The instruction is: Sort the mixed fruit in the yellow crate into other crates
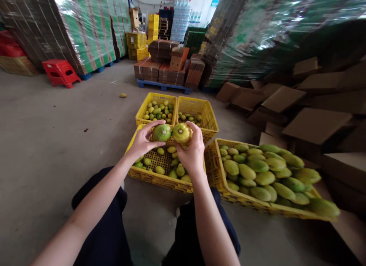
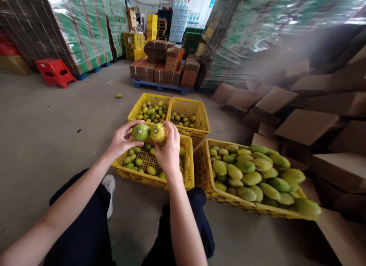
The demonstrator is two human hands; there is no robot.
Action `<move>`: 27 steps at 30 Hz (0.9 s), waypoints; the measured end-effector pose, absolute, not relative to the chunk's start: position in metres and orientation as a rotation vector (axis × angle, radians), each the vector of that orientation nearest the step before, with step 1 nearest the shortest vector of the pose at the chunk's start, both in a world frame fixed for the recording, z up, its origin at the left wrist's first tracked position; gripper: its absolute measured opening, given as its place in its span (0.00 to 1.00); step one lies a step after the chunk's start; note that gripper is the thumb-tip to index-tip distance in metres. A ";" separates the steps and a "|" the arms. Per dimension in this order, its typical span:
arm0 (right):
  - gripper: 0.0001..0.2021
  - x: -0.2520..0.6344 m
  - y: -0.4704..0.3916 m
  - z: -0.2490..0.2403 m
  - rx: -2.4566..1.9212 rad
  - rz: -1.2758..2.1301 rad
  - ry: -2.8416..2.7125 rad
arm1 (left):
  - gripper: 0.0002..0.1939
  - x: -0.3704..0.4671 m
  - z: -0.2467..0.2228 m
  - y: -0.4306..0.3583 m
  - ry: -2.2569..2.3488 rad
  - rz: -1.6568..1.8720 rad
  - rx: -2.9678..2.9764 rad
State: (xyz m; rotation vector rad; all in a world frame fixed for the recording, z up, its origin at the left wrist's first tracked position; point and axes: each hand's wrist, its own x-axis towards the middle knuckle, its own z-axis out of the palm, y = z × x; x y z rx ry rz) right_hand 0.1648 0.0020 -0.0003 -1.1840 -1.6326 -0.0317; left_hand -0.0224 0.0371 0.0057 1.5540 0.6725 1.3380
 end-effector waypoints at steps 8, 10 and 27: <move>0.38 0.167 -0.004 0.005 -1.182 -0.072 -1.664 | 0.29 -0.024 0.008 0.033 0.704 1.432 1.600; 0.39 0.167 -0.003 0.005 -1.191 -0.083 -1.667 | 0.28 -0.023 0.007 0.034 0.706 1.427 1.597; 0.35 0.168 -0.001 0.003 -1.158 -0.050 -1.655 | 0.28 -0.021 0.009 0.032 0.732 1.443 1.536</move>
